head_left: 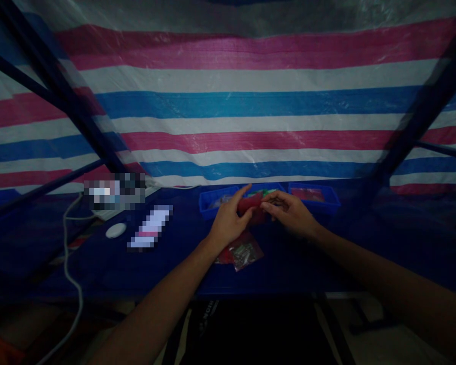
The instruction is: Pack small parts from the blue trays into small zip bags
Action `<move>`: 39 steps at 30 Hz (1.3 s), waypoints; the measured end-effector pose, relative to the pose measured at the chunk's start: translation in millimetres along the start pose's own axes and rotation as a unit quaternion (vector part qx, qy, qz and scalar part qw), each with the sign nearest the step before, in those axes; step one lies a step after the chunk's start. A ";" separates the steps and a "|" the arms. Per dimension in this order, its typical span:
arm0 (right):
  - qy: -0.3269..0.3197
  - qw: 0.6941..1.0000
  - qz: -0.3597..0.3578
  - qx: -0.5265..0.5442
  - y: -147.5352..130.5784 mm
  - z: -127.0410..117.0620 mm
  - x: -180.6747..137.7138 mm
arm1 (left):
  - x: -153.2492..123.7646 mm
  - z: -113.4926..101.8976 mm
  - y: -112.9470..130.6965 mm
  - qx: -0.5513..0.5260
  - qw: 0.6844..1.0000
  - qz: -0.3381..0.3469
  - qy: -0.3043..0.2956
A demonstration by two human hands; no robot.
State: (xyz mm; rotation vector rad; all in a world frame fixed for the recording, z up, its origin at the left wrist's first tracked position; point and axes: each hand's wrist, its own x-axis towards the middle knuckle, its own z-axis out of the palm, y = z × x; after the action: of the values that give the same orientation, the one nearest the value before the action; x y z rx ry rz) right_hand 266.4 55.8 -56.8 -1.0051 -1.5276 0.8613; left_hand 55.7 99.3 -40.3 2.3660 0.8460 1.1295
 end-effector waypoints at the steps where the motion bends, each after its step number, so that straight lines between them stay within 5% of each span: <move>1: 0.027 1.000 -0.004 -0.015 0.6 -1.6 0.2 | 0.1 -1.0 0.8 -0.007 1.000 -0.010 0.014; 6: 0.085 0.989 -0.052 -0.112 1.2 -7.9 1.9 | -0.6 0.8 3.0 -0.088 0.994 -0.054 -0.038; 15: -0.038 0.989 -0.067 -0.129 0.8 -9.6 3.6 | -2.5 6.8 -12.8 -0.048 0.993 -0.037 -0.098; 21: 0.101 0.993 -0.012 -0.052 -1.4 -39.7 20.5 | -2.1 10.1 -20.1 -0.074 0.994 -0.037 -0.075; 24: 0.178 0.971 -0.027 -0.160 -10.9 -73.1 24.7 | -1.5 9.1 -20.3 -0.024 0.998 -0.013 -0.065; 29: 0.254 0.878 -0.066 -0.400 -18.1 -119.2 22.1 | -1.7 5.8 -14.8 0.020 0.997 0.026 -0.074; 36: 0.148 0.861 0.041 -0.485 -0.1 -149.5 26.2 | -2.4 5.2 -11.9 0.006 0.998 0.014 -0.068; 39: 0.160 0.850 0.087 -0.495 3.8 -160.9 25.6 | -2.7 5.4 -11.0 0.000 0.998 0.017 -0.066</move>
State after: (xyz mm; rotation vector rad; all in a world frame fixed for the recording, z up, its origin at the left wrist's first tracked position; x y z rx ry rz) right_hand 423.4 83.2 -22.5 -1.9353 -1.5848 -0.0826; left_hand 54.7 105.3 -51.3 2.4331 0.7630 0.9726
